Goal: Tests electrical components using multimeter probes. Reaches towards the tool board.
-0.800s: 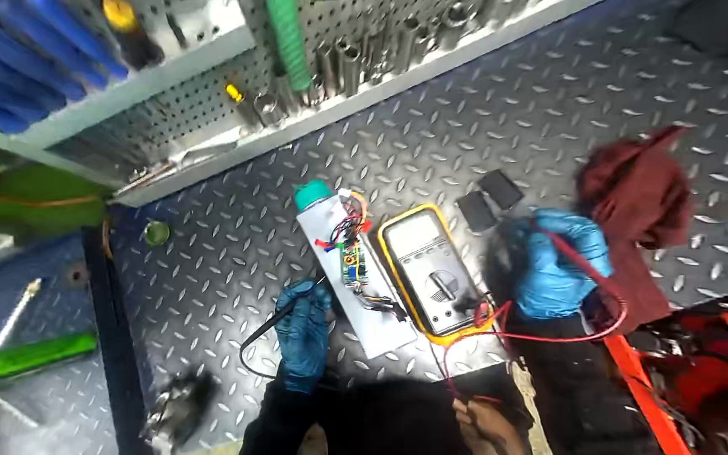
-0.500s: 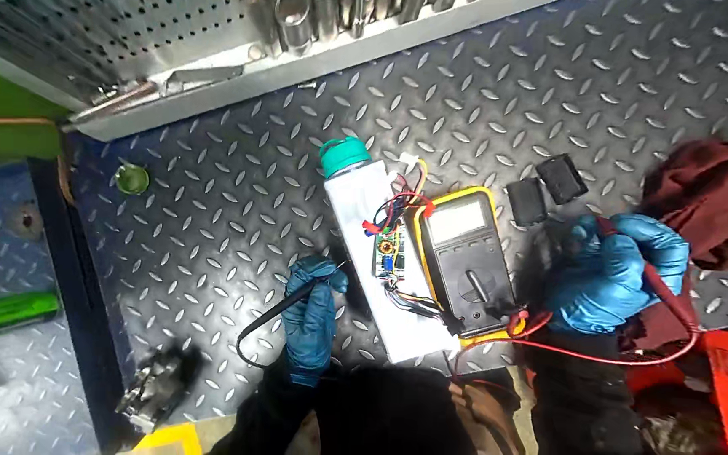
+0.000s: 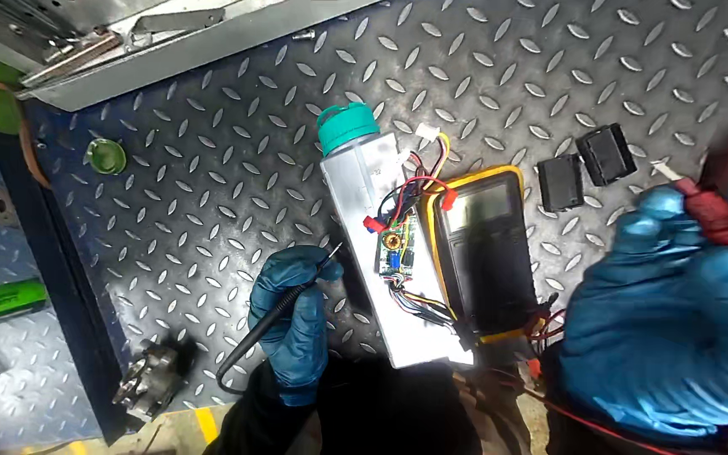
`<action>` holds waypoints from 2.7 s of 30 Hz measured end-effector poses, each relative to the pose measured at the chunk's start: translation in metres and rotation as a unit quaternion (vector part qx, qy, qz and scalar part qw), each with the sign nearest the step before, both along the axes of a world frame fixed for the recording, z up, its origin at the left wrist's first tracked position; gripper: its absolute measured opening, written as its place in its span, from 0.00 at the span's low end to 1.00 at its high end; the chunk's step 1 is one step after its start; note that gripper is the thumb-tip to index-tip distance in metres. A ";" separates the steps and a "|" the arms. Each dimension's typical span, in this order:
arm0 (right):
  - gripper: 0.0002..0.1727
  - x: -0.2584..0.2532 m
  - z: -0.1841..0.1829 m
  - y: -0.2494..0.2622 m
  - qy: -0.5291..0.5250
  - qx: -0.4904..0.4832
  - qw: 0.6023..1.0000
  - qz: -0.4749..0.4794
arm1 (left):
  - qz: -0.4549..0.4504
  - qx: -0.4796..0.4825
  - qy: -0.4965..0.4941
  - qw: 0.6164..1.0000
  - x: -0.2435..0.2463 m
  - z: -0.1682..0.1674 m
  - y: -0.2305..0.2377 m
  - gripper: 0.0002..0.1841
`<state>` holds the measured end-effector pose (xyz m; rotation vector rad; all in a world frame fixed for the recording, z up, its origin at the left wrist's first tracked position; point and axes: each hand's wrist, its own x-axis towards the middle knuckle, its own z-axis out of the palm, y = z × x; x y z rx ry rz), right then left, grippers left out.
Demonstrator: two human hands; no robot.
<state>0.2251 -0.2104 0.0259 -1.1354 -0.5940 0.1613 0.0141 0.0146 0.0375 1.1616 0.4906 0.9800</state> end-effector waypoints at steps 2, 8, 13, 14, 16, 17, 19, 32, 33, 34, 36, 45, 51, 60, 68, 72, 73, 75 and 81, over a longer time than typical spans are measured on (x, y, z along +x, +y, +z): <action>0.14 -0.013 0.019 0.037 -0.001 0.002 0.999 0.035 | -0.011 0.024 0.003 1.000 0.003 0.007 -0.001 0.09; 0.14 -0.037 0.059 0.092 -0.008 -0.095 0.994 0.047 | -0.037 0.077 0.028 0.996 0.008 0.009 -0.001 0.09; 0.12 -0.039 0.062 0.093 -0.039 -0.129 0.990 0.040 | -0.039 0.120 0.065 0.990 0.004 0.008 0.001 0.09; 0.11 -0.038 0.064 0.090 -0.037 -0.136 0.989 0.050 | -0.037 0.121 0.060 0.990 0.004 0.008 0.001 0.09; 0.12 -0.038 0.067 0.086 -0.028 -0.148 0.986 0.069 | -0.036 0.129 0.064 0.989 0.004 0.007 0.000 0.09; 0.12 -0.038 0.068 0.085 -0.033 -0.157 0.984 0.072 | -0.038 0.127 0.062 0.989 0.004 0.007 -0.001 0.09; 0.11 -0.040 0.070 0.085 -0.051 -0.174 0.981 0.064 | -0.043 0.125 0.060 0.989 0.003 0.007 -0.001 0.08; 0.09 -0.061 0.085 0.088 -0.143 -0.236 0.960 0.049 | -0.031 0.111 0.026 0.993 0.011 0.011 0.002 0.07; 0.09 -0.064 0.086 0.089 -0.151 -0.238 0.958 0.047 | -0.032 0.115 0.026 0.993 0.011 0.011 0.001 0.07; 0.09 -0.066 0.087 0.090 -0.155 -0.240 0.957 0.047 | -0.036 0.121 0.028 0.992 0.011 0.011 0.001 0.06; 0.09 -0.067 0.088 0.092 -0.153 -0.239 0.958 0.048 | -0.045 0.137 0.037 0.989 0.010 0.010 0.001 0.06; 0.06 -0.052 0.082 0.087 -0.156 -0.252 0.955 -0.003 | -0.021 0.135 0.059 0.989 0.009 0.011 0.003 0.09; 0.11 -0.064 0.087 0.083 -0.160 -0.311 0.935 0.057 | -0.021 0.123 0.053 0.991 0.019 0.015 0.006 0.11; 0.06 -0.050 0.069 0.090 -0.019 -0.121 0.992 0.036 | -0.018 0.174 0.067 0.982 0.017 0.020 0.004 0.09; 0.07 -0.047 0.065 0.087 -0.004 -0.126 0.989 0.080 | -0.014 0.176 0.081 0.981 0.016 0.017 -0.007 0.08; 0.09 -0.046 0.066 0.087 -0.011 -0.137 0.987 0.084 | -0.063 0.173 0.108 0.977 0.015 0.020 -0.003 0.10; 0.09 -0.047 0.066 0.088 -0.021 -0.138 0.987 0.077 | -0.069 0.177 0.116 0.975 0.014 0.020 -0.002 0.11; 0.10 -0.049 0.066 0.089 -0.053 -0.138 0.987 0.059 | -0.069 0.188 0.124 0.972 0.014 0.020 -0.001 0.11; 0.08 -0.057 0.074 0.081 -0.130 -0.175 0.973 0.077 | -0.075 0.210 0.121 0.967 0.013 0.019 0.002 0.09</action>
